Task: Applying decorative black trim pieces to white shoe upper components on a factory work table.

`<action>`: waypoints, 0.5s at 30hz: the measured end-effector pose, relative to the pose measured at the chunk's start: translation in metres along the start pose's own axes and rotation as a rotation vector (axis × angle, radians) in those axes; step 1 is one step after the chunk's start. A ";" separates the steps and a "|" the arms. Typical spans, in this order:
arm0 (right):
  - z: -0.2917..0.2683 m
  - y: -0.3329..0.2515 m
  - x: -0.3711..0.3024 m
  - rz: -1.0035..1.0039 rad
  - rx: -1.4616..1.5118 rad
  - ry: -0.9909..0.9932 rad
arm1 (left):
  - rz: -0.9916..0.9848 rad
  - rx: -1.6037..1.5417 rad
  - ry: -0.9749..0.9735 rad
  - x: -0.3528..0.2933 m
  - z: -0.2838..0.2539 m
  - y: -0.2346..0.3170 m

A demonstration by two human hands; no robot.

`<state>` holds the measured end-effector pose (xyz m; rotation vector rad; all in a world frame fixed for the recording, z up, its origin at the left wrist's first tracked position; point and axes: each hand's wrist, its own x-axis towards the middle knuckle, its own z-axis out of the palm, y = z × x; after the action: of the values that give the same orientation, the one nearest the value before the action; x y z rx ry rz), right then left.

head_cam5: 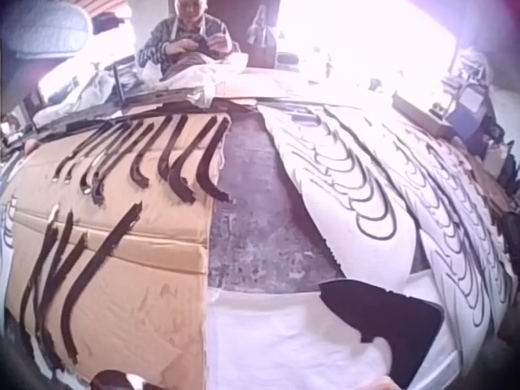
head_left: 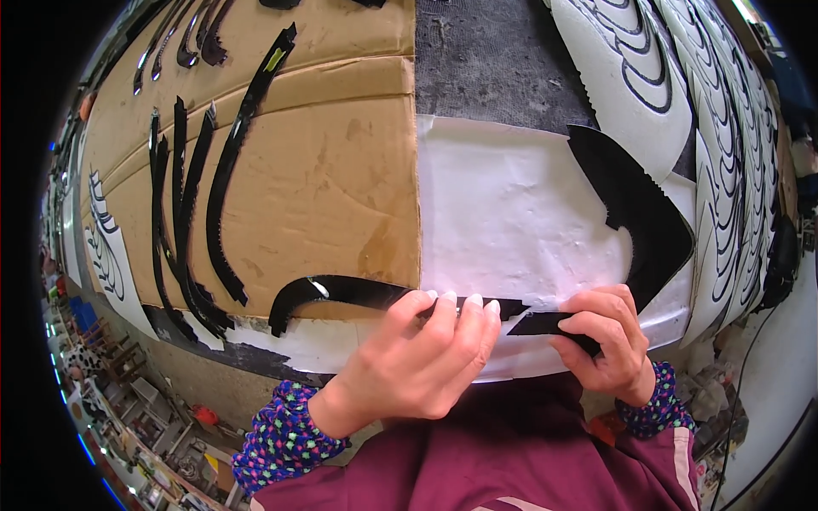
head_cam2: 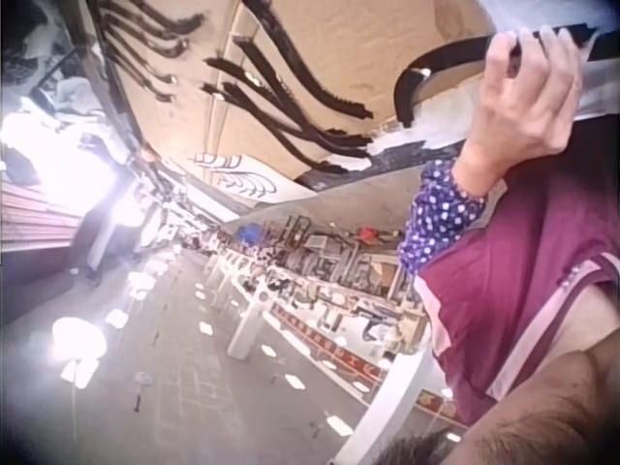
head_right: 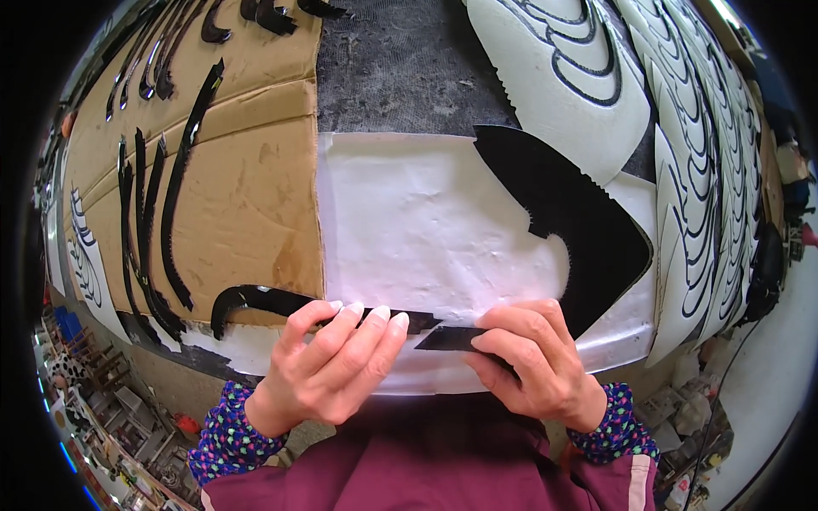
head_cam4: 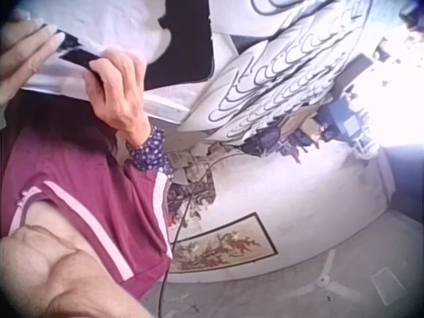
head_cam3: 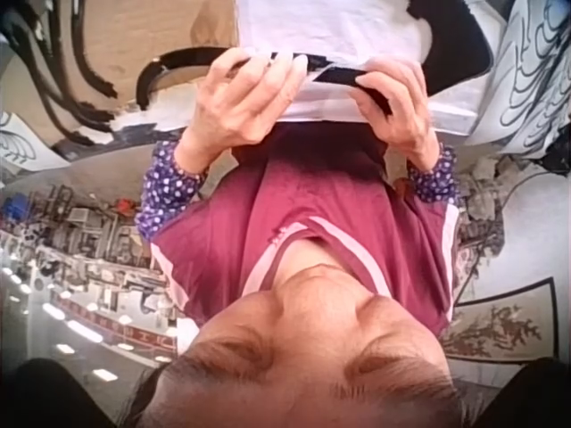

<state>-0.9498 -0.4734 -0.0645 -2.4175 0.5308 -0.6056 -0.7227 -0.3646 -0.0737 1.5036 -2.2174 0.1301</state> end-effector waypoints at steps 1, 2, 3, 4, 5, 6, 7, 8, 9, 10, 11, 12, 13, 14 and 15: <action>0.000 0.000 -0.001 0.010 -0.008 0.001 | 0.001 -0.003 -0.002 0.000 0.000 0.000; 0.001 0.000 -0.001 0.010 -0.008 0.002 | 0.002 -0.003 -0.002 0.000 0.000 0.000; 0.001 0.000 -0.001 0.005 -0.014 0.008 | 0.002 -0.002 -0.001 0.000 0.000 0.000; 0.002 0.000 -0.001 0.000 -0.020 0.013 | 0.003 -0.002 0.000 0.001 0.001 0.000; 0.002 0.000 -0.001 0.001 -0.019 0.013 | 0.003 -0.002 -0.001 0.001 0.001 0.000; 0.002 0.000 0.000 -0.005 -0.026 0.018 | 0.004 0.004 0.002 0.001 0.001 0.000; 0.002 0.000 0.000 -0.010 -0.032 0.022 | 0.005 0.011 0.004 0.001 0.001 0.000; 0.002 -0.001 0.000 -0.010 -0.033 0.022 | 0.006 0.010 0.005 0.001 0.001 0.000; 0.002 -0.001 0.000 -0.012 -0.036 0.021 | 0.004 0.006 0.003 0.001 0.001 0.000; 0.002 -0.001 -0.001 -0.014 -0.039 0.019 | 0.002 0.001 0.002 0.001 0.001 0.001; 0.002 -0.001 -0.001 -0.013 -0.040 0.019 | 0.003 0.000 0.003 0.001 0.001 0.000; 0.003 -0.001 -0.001 -0.014 -0.039 0.024 | 0.006 0.004 0.001 0.000 0.000 0.000; 0.004 -0.002 -0.001 -0.016 -0.038 0.029 | 0.008 0.008 -0.001 0.000 0.000 0.000; 0.004 -0.001 -0.001 -0.013 -0.036 0.030 | 0.009 0.007 -0.003 0.000 0.000 0.000; 0.005 0.000 -0.002 -0.012 -0.034 0.033 | 0.009 0.007 -0.009 0.000 0.001 0.000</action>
<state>-0.9488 -0.4704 -0.0685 -2.4478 0.5453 -0.6473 -0.7230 -0.3650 -0.0741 1.5011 -2.2329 0.1350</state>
